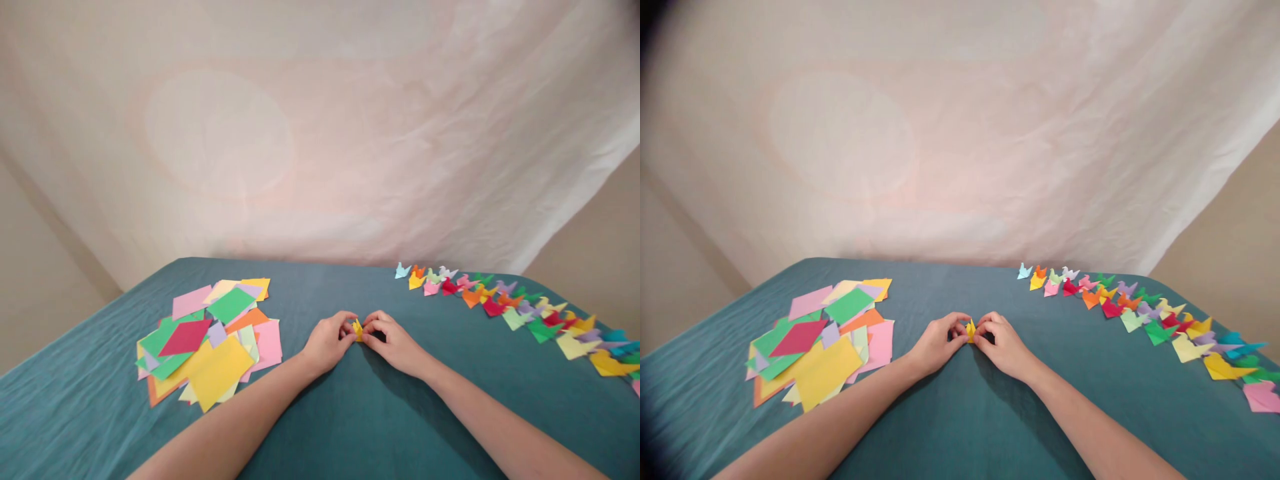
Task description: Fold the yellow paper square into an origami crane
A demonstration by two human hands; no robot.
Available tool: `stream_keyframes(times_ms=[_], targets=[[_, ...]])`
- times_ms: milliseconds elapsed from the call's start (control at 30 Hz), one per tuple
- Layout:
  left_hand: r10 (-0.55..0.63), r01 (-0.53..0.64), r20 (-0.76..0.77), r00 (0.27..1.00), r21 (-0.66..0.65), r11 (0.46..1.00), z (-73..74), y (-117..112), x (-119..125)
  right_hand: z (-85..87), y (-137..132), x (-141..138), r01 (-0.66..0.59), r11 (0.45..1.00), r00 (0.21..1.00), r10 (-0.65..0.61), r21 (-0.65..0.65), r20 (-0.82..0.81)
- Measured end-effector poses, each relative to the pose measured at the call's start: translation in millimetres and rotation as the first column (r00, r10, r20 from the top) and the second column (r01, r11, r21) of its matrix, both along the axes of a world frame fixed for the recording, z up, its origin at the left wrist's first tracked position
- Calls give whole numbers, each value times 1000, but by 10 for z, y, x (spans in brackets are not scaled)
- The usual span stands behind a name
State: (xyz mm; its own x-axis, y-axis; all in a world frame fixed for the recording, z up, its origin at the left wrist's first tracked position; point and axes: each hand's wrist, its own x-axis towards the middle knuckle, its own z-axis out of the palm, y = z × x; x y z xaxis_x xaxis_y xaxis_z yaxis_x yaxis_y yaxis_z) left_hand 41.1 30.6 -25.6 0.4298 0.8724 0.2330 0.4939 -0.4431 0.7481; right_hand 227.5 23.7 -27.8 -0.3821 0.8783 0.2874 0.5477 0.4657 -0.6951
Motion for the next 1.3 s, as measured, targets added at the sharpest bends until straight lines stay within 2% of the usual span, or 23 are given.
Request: stream_keyframes(times_ms=[367, 600, 767, 900, 1033, 1100, 1200, 1300], targets=[[-3, 12, 73, 997, -116, 993, 38, 20, 15, 20, 6, -20, 10, 1000, 999, -9, -6, 34], [58, -58, -12, 998, -12, 998, 39, -17, 28, -29, 24, -35, 37, 998, 997, -40, 44, 65], [82, -82, -25, 996, -13, 997, 73, -37, 33, -42, 24, -38, 53, 997, 996, -56, 51, 67], [98, -99, -55, 994, -12, 995, 44, -44, 49, -45, 29, -41, 55, 997, 996, -59, 55, 72], [113, -107, -118, 987, 58, 993, 43, -68, 34, -56, 42, -40, 54, 997, 996, -57, 50, 75], [104, -75, -175, 979, 165, 983, 98, -95, 9, -63, 45, -38, 53, 997, 996, -57, 51, 75], [39, 79, -326, 945, 339, 938, 226, -166, -24, -72, 44, -34, 49, 997, 996, -53, 60, 70], [-6, 226, -486, 874, 395, 890, 305, -267, -41, -74, 39, -31, 43, 996, 997, -47, 73, 60]])
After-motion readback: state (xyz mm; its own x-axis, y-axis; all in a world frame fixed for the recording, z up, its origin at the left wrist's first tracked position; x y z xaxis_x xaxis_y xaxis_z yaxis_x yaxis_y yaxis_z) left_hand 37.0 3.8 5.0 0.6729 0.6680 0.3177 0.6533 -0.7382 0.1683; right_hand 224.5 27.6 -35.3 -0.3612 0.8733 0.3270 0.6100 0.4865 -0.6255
